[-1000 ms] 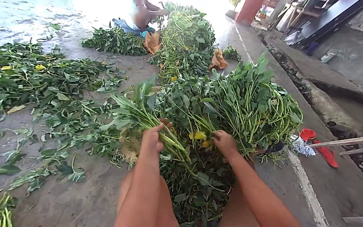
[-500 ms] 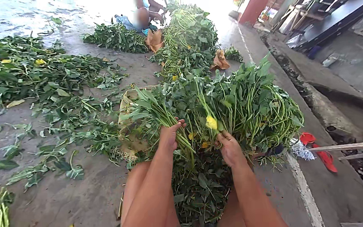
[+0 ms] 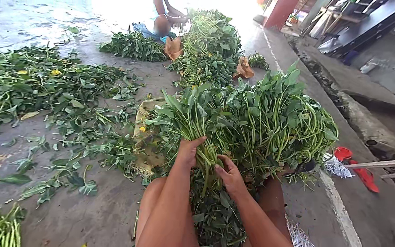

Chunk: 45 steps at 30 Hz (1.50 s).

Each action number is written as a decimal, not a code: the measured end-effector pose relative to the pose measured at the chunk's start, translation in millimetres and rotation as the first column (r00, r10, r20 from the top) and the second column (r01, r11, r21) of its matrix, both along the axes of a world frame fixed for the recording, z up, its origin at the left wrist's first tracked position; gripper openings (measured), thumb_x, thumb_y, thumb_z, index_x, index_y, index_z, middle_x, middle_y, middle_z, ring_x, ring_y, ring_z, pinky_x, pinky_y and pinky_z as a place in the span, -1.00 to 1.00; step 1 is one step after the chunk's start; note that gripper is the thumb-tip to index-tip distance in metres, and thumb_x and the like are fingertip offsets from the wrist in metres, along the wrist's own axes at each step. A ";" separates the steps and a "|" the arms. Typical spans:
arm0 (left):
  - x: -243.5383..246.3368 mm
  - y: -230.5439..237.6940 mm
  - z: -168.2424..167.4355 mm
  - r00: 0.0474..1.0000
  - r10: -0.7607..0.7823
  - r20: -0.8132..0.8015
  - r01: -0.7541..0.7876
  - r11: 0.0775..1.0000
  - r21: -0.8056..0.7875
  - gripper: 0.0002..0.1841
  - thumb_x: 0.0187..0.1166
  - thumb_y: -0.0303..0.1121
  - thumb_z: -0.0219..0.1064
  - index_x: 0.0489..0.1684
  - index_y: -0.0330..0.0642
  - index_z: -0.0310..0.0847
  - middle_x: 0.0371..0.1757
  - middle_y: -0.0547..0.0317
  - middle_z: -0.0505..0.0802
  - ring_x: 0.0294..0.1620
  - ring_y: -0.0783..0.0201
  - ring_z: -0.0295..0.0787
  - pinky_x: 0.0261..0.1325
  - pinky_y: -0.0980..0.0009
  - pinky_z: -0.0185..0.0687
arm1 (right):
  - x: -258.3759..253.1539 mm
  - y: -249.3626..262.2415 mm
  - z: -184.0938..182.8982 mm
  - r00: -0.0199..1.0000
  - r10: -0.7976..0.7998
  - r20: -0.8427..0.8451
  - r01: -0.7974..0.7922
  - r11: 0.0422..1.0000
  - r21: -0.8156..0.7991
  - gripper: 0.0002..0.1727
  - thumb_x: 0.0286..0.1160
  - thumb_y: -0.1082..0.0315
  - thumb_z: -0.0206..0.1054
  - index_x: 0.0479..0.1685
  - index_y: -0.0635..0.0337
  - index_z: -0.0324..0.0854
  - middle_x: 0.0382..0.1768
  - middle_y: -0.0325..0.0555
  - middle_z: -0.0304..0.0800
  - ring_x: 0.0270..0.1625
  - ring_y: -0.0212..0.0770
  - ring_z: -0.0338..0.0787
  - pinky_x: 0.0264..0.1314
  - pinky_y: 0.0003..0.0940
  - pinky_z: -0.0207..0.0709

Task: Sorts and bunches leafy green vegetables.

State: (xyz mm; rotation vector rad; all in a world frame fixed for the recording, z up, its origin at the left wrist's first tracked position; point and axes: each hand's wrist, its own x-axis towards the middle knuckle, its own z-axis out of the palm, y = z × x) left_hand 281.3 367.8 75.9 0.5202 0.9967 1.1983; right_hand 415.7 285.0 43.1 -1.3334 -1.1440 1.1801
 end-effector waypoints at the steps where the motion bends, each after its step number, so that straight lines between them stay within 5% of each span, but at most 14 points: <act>1: -0.3 -1.2 0.2 1.000 -0.005 0.004 0.005 1.000 0.004 -0.63 0.52 -0.72 0.30 0.25 -0.39 0.36 -0.14 0.07 0.78 -0.19 0.39 0.79 -0.06 0.45 0.77 | -0.8 0.9 -2.1 0.994 0.008 -0.112 -0.005 1.000 0.026 -0.50 0.64 0.40 0.12 0.48 0.53 0.33 0.30 -0.02 0.62 0.21 -0.51 0.67 0.31 -0.59 0.55; 4: -4.3 -3.5 -1.7 0.998 -0.051 0.033 0.051 0.999 0.020 -0.69 0.58 -0.72 0.22 0.23 -0.38 0.38 -0.12 0.07 0.82 -0.16 0.37 0.81 -0.03 0.44 0.78 | -1.8 3.4 -4.9 0.955 0.009 -0.295 -0.002 1.000 0.023 -0.57 0.70 0.38 0.00 0.44 0.45 0.35 0.24 -0.16 0.66 0.23 -0.52 0.68 0.36 -0.52 0.58; 10: -0.4 -14.5 -1.0 0.984 -0.173 0.045 0.171 0.984 0.046 -0.77 0.55 -0.77 0.18 0.06 -0.36 0.43 -0.29 0.14 0.84 -0.29 0.36 0.85 -0.12 0.45 0.82 | -18.1 10.6 7.1 0.974 -0.062 -0.217 0.040 0.994 -0.105 -0.49 0.75 0.46 0.06 0.62 0.47 0.17 0.36 0.04 0.55 0.27 -0.45 0.63 0.36 -0.56 0.51; 14: -4.7 -15.3 -1.2 0.986 -0.116 0.120 0.111 0.993 0.046 -0.82 0.62 -0.75 0.08 -0.02 -0.31 0.43 -0.33 0.14 0.84 -0.31 0.32 0.87 -0.14 0.41 0.85 | -28.2 20.9 8.1 0.798 -0.291 -0.528 0.218 0.956 -0.197 -0.82 0.84 0.47 -0.07 0.22 0.25 0.36 -0.13 -0.19 0.66 -0.14 -0.45 0.75 -0.01 -0.51 0.69; 16: -9.2 -13.9 -4.5 0.982 -0.076 0.171 0.070 0.997 0.039 -0.83 0.67 -0.72 0.04 -0.04 -0.30 0.44 -0.33 0.09 0.86 -0.30 0.24 0.90 -0.15 0.36 0.87 | -26.0 25.1 12.4 0.697 -0.378 -0.609 0.303 0.925 -0.228 -0.82 0.88 0.44 -0.12 0.20 0.20 0.35 -0.12 -0.18 0.66 -0.12 -0.40 0.75 0.01 -0.48 0.69; 22: -9.3 -15.0 -11.1 0.984 -0.085 0.157 0.076 0.995 0.060 -0.83 0.65 -0.73 0.04 -0.11 -0.29 0.47 -0.40 0.12 0.86 -0.39 0.30 0.87 -0.20 0.40 0.86 | -26.2 28.7 24.7 0.823 -0.265 -0.502 0.174 0.960 -0.220 -0.47 0.68 0.58 0.13 0.64 0.32 0.20 0.23 0.01 0.65 0.14 -0.33 0.74 0.22 -0.44 0.65; 25: -9.0 -15.6 -12.6 0.983 -0.075 0.168 0.060 0.994 0.094 -0.79 0.63 -0.75 0.01 -0.16 -0.28 0.50 -0.43 0.14 0.86 -0.42 0.32 0.86 -0.22 0.41 0.85 | -28.2 32.3 21.6 0.769 -0.275 -0.577 0.195 0.961 -0.199 -0.66 0.69 0.63 0.03 0.38 0.36 0.37 -0.05 -0.06 0.74 -0.06 -0.35 0.79 0.07 -0.46 0.72; 29: -18.8 -6.5 -23.2 0.986 0.084 0.144 -0.090 0.995 0.034 -0.80 0.67 -0.70 0.04 0.00 -0.24 0.48 -0.34 0.11 0.82 -0.39 0.26 0.83 -0.20 0.34 0.84 | -22.8 22.1 14.3 0.621 -0.270 -0.736 0.260 0.957 -0.132 -0.73 0.90 0.39 -0.29 0.08 0.10 0.35 -0.62 -0.41 0.47 -0.61 -0.48 0.56 -0.41 -0.57 0.63; 32: -33.5 4.5 -23.4 0.943 0.319 0.097 -0.318 0.948 -0.021 -0.81 0.70 -0.63 0.10 0.13 -0.21 0.40 -0.32 0.12 0.78 -0.40 0.28 0.80 -0.23 0.33 0.81 | -0.7 -12.7 -22.7 0.862 -0.049 -0.504 0.057 0.998 -0.001 -0.68 0.82 0.34 -0.29 0.07 0.01 0.43 -0.71 -0.66 0.34 -0.72 -0.67 0.31 -0.60 -0.71 0.28; 35: -46.4 9.7 -21.9 0.871 0.489 0.041 -0.488 0.872 -0.039 -0.74 0.66 -0.65 0.16 0.22 -0.22 0.36 -0.29 0.08 0.77 -0.40 0.27 0.80 -0.25 0.33 0.81 | 41.4 -54.0 -73.8 0.944 0.302 0.136 -0.257 0.927 -0.273 -0.66 0.77 0.35 -0.02 0.25 0.38 0.52 -0.37 -0.14 0.58 -0.46 -0.37 0.53 -0.33 -0.41 0.49; 37: -48.8 11.6 -21.6 0.846 0.533 0.020 -0.532 0.845 -0.042 -0.68 0.66 -0.64 0.17 0.30 -0.22 0.32 -0.23 0.06 0.74 -0.34 0.27 0.78 -0.20 0.33 0.79 | 63.9 -61.5 -101.3 0.695 0.584 0.418 -0.292 0.762 -0.578 -0.57 0.73 0.31 0.22 0.44 0.40 0.54 0.23 0.31 0.72 0.20 0.15 0.76 0.34 0.09 0.58; 39: -45.7 10.9 -22.4 0.848 0.530 -0.003 -0.529 0.846 -0.069 -0.64 0.67 -0.62 0.18 0.38 -0.22 0.30 -0.17 0.01 0.74 -0.30 0.24 0.78 -0.19 0.31 0.77 | 63.4 -56.4 -91.9 0.549 0.673 0.495 -0.226 0.690 -0.687 -0.37 0.60 0.23 0.42 0.58 0.39 0.43 0.63 0.46 0.33 0.63 0.40 0.42 0.65 0.31 0.28; 42: -34.6 7.1 -23.2 0.884 0.468 0.007 -0.465 0.879 -0.100 -0.68 0.69 -0.59 0.18 0.35 -0.22 0.34 -0.17 0.01 0.75 -0.29 0.24 0.79 -0.19 0.32 0.78 | 37.8 -36.2 -39.8 0.705 0.275 0.653 -0.173 0.961 -0.217 -0.43 0.62 0.18 0.34 0.45 0.48 0.55 0.52 0.45 0.50 0.61 0.34 0.49 0.69 0.15 0.30; 45: -23.6 2.2 -16.3 0.923 0.380 0.063 -0.373 0.922 -0.106 -0.83 0.71 -0.59 0.10 0.15 -0.31 0.40 -0.29 0.04 0.78 -0.36 0.27 0.80 -0.24 0.37 0.79 | 9.7 -0.7 -7.1 0.866 0.120 0.485 -0.177 0.981 0.074 -0.38 0.66 0.21 0.22 0.54 0.56 0.43 0.53 0.41 0.53 0.66 0.16 0.49 0.75 -0.07 0.26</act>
